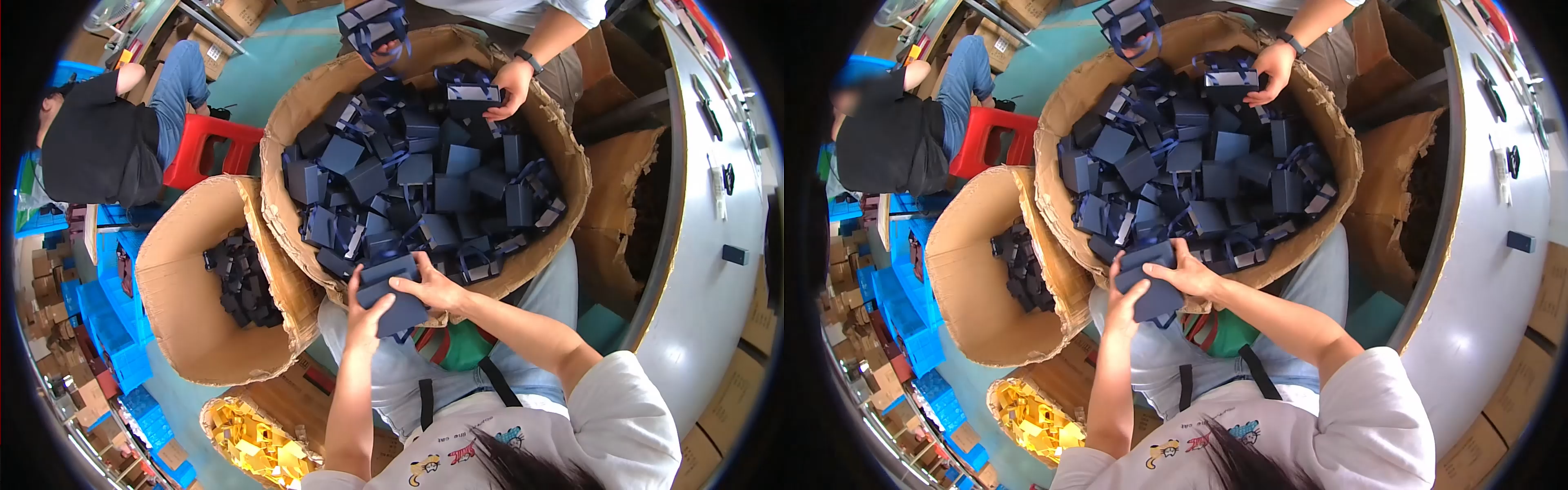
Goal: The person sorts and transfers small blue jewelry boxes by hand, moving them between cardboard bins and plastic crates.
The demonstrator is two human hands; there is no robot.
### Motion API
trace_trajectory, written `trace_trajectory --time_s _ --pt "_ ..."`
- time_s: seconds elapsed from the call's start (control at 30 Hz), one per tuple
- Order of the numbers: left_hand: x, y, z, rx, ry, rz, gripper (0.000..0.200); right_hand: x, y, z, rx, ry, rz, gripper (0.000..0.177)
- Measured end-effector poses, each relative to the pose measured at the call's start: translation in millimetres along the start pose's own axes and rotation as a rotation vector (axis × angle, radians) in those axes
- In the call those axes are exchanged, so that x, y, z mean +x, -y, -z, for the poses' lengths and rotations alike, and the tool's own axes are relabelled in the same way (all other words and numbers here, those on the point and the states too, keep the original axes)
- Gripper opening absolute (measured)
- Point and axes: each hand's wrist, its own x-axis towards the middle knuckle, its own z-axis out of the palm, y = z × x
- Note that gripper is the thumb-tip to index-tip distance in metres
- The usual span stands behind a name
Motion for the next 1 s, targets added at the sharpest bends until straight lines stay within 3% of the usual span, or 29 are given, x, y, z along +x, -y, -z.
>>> trace_trajectory --time_s 0.07,0.1,0.13,0.17,0.2,0.23,0.27,0.3,0.33,0.43,0.5,0.53,0.57,0.6,0.67,0.77,0.93,1.0 --pt "-3.7 -16.6 20.3 -0.326 0.024 -0.035 0.068 8.2 1.8 3.8 0.103 0.092 0.041 0.079" --pt "-8.8 -29.3 36.6 -0.491 -0.111 0.07 0.061 19.1 -0.7 13.7 -0.187 0.081 0.185 0.071" --pt "-8.1 -29.6 85.7 -0.571 0.17 0.015 0.06 28.5 -0.8 25.1 -0.475 0.07 0.323 0.065" --pt "-14.9 -56.2 79.4 -0.615 0.164 -0.043 0.065 41.3 8.6 44.9 -0.86 -0.128 0.585 0.064" --pt "-23.7 -78.4 84.9 -1.032 -0.006 0.078 0.067 55.4 16.1 63.6 -1.065 -0.35 0.7 0.061" --pt "-30.6 -90.3 98.5 -1.135 -0.021 0.072 0.07 70.8 24.1 83.0 -1.177 -0.512 0.561 0.059" --pt "-32.6 -93.5 118.4 -1.049 0.047 -0.029 0.067 86.2 32.0 100.0 -1.325 -0.666 0.46 0.059" --pt "-33.3 -95.4 133.8 -1.049 0.019 -0.092 0.065 94.4 43.9 114.0 -1.418 -0.643 0.302 0.069" --pt "-36.0 -108.3 121.1 -1.113 -0.057 -0.091 0.063 115.4 24.3 140.2 -1.684 -0.705 0.3 0.079" --pt "-31.8 -111.0 123.4 -1.024 0.021 -0.115 0.062 125.2 25.0 144.9 -1.98 -0.411 0.076 0.086" --pt "-29.8 -105.3 116.1 -0.861 -0.091 -0.225 0.059 128.9 17.0 141.7 -2.045 -0.426 0.083 0.082" --pt "-34.2 -108.3 103.5 -0.734 -0.31 -0.262 0.054 127.6 17.2 142.3 -2.014 -0.439 0.107 0.067" --pt "-30.1 -95.4 120.1 -0.703 -0.072 -0.37 0.054 125.9 16.4 143.9 -1.98 -0.45 0.124 0.053" --pt "-30.4 -90.3 121.4 -0.546 -0.053 -0.503 0.059 126.4 16.0 147.6 -2.005 -0.454 0.114 0.042" --pt "-36.0 -105.5 99.3 -0.293 0.072 -0.708 0.082 121.2 15.7 154.0 -2.091 -0.507 0.196 0.037" --pt "-48.5 -118.1 95.3 -0.177 0.268 -0.841 0.091 109.5 21.9 159.9 -2.074 -0.487 0.172 0.031" --pt "-82.5 -147.5 85.1 0.416 0.241 -0.933 0.097 112.1 27.4 161.3 -2.097 -0.407 0.1 0.029" --pt "-87.5 -157.9 87.7 0.7 0.183 -1.018 0.097 97.0 36.9 156.1 -2.093 -0.504 0.116 0.031"
